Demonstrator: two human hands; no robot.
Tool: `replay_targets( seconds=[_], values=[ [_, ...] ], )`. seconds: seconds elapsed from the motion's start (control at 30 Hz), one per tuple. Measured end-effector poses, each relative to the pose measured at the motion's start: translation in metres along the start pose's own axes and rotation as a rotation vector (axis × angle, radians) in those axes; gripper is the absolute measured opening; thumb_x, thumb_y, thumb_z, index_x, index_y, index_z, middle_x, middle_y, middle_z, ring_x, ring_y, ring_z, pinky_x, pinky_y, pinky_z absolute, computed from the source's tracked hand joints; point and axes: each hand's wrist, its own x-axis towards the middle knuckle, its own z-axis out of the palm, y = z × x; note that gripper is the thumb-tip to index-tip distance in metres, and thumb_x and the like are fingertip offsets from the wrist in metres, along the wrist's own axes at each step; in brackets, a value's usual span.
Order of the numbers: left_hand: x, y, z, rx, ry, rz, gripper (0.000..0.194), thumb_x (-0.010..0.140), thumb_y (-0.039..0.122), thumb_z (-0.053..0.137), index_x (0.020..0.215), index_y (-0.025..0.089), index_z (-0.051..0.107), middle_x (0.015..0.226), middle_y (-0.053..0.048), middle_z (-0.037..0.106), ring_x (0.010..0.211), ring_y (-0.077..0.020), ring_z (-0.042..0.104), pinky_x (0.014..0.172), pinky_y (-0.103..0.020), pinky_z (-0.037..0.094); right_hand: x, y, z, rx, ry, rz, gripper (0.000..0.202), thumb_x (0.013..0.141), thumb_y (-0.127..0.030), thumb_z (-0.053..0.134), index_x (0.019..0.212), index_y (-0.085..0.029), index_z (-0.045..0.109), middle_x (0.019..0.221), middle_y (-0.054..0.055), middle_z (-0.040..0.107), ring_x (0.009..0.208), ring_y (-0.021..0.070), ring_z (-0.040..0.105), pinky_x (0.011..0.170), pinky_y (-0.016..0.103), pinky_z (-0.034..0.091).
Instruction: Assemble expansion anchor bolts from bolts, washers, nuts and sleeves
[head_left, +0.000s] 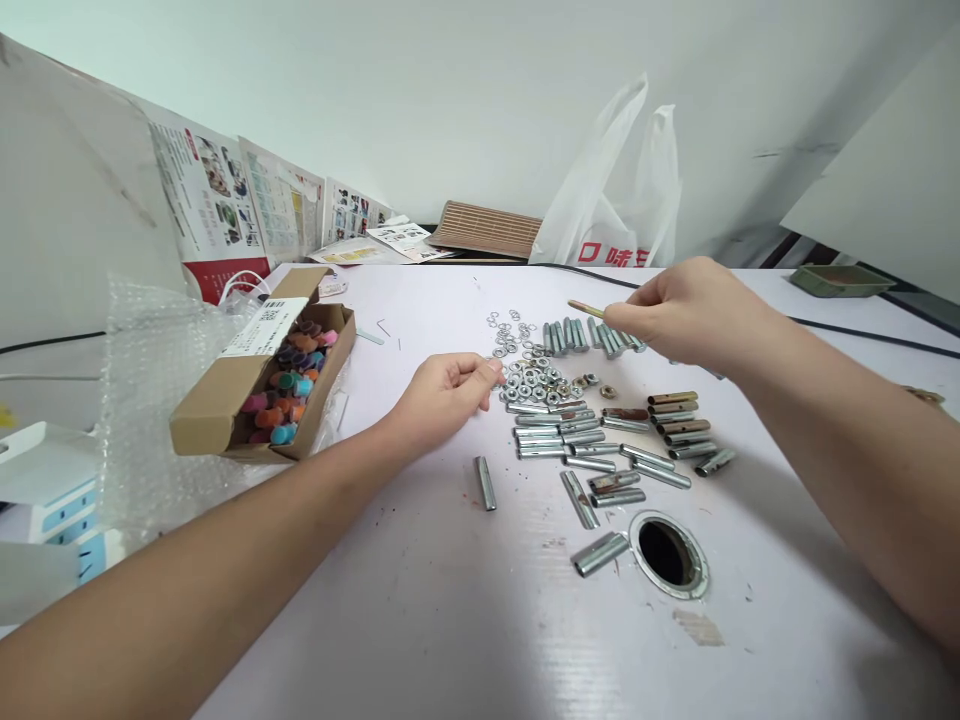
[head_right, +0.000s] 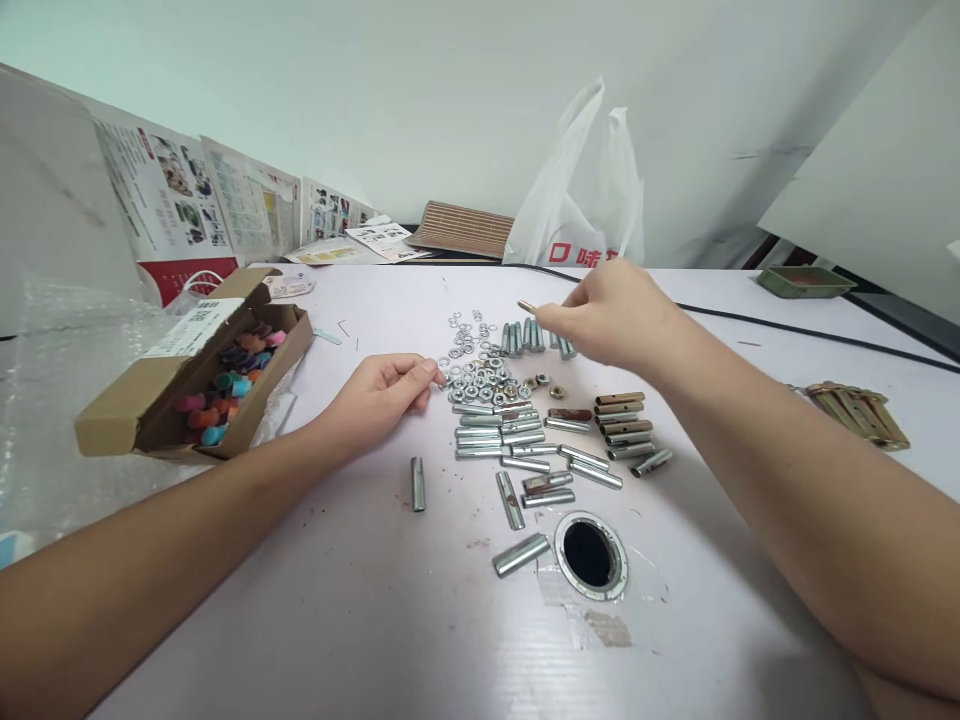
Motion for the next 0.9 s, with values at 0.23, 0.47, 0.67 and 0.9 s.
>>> replay_targets(
  seconds=[0.23, 0.47, 0.67, 0.9],
  values=[
    [-0.005, 0.004, 0.012, -0.075, 0.058, 0.192, 0.038, 0.092, 0.049, 0.053, 0.087, 0.016, 0.071, 0.092, -0.004, 0.071, 0.089, -0.0136, 0.061, 0.080, -0.023, 0.046, -0.045, -0.038, 0.038, 0.241, -0.238, -0.516, 0.026, 0.084, -0.032, 0.055, 0.063, -0.017, 0.058, 0.054, -0.003, 0.044, 0.050, 0.0083, 0.035, 0.047, 0.026, 0.027],
    [-0.013, 0.004, 0.011, 0.213, 0.225, 0.339, 0.024, 0.087, 0.033, 0.057, 0.069, 0.017, 0.056, 0.071, 0.000, 0.060, 0.070, -0.0118, 0.053, 0.067, -0.026, 0.042, -0.025, -0.019, 0.017, -0.029, -0.339, -0.511, 0.037, 0.087, -0.052, 0.057, 0.073, -0.019, 0.068, 0.055, -0.001, 0.049, 0.048, 0.0101, 0.037, 0.048, 0.028, 0.026],
    [-0.011, 0.001, 0.008, 0.519, 0.218, 0.252, 0.024, 0.079, 0.027, 0.058, 0.060, 0.018, 0.047, 0.063, 0.002, 0.054, 0.065, -0.0113, 0.048, 0.063, -0.026, 0.036, -0.008, -0.001, 0.023, -0.157, -0.357, -0.480, 0.033, 0.084, -0.050, 0.058, 0.087, -0.021, 0.074, 0.066, 0.002, 0.064, 0.053, 0.0127, 0.051, 0.052, 0.028, 0.033],
    [-0.013, 0.007, 0.012, 0.477, 0.223, 0.057, 0.025, 0.080, 0.035, 0.056, 0.063, 0.018, 0.050, 0.064, 0.002, 0.056, 0.063, -0.0110, 0.047, 0.061, -0.025, 0.035, 0.004, 0.001, 0.042, -0.068, -0.200, -0.478, 0.025, 0.085, -0.040, 0.055, 0.086, -0.020, 0.069, 0.062, 0.000, 0.063, 0.055, 0.0134, 0.051, 0.055, 0.029, 0.034]
  ],
)
